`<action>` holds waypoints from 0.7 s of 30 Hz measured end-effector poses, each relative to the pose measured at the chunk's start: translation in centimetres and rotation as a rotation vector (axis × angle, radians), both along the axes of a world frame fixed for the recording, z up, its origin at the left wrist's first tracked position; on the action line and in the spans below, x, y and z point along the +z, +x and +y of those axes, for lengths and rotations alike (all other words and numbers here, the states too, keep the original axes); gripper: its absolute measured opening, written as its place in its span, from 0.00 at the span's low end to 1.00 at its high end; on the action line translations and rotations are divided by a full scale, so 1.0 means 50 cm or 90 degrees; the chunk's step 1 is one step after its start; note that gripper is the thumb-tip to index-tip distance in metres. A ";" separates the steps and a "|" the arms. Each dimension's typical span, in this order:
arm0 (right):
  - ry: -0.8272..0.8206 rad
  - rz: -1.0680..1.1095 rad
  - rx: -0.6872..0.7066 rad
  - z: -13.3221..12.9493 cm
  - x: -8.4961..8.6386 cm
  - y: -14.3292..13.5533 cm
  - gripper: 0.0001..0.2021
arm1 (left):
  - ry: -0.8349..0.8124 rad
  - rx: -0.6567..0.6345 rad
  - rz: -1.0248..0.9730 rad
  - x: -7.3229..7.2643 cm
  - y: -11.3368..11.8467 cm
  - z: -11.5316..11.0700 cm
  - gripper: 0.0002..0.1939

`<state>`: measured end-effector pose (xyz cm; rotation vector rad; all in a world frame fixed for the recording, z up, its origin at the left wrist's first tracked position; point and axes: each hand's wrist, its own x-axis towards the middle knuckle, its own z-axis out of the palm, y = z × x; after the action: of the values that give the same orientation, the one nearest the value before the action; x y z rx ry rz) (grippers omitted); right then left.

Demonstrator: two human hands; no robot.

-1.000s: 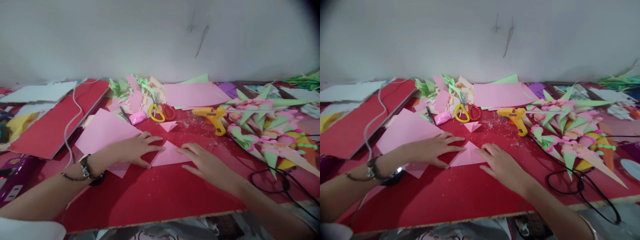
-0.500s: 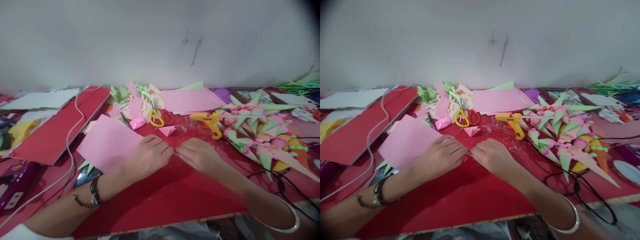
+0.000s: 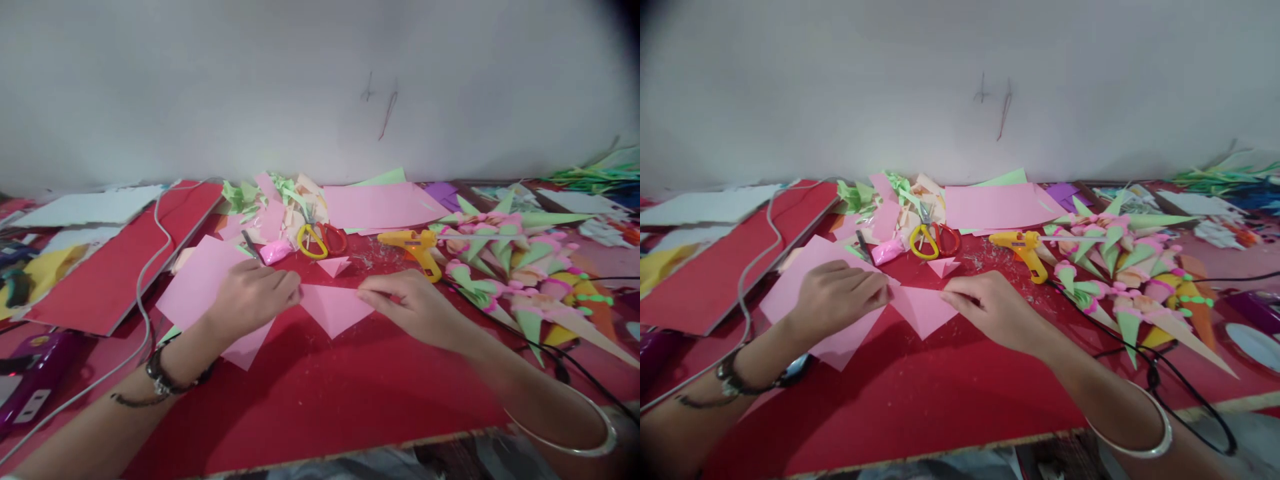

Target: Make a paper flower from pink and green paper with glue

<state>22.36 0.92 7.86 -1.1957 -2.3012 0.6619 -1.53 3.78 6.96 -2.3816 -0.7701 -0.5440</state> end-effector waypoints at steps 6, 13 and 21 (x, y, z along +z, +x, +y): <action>-0.019 -0.019 -0.016 0.007 -0.009 0.015 0.14 | -0.053 0.156 -0.122 0.000 -0.033 0.004 0.11; 0.096 -0.093 0.080 0.015 -0.015 -0.009 0.13 | -0.386 -0.009 -0.013 0.006 0.029 -0.035 0.16; 0.373 -0.181 0.092 0.025 -0.024 -0.050 0.10 | -0.446 0.011 -0.085 -0.021 0.064 -0.039 0.17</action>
<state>19.87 2.17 6.64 -0.8869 -2.5673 -0.1592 1.66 1.82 5.92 -2.9870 -1.1918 -0.4815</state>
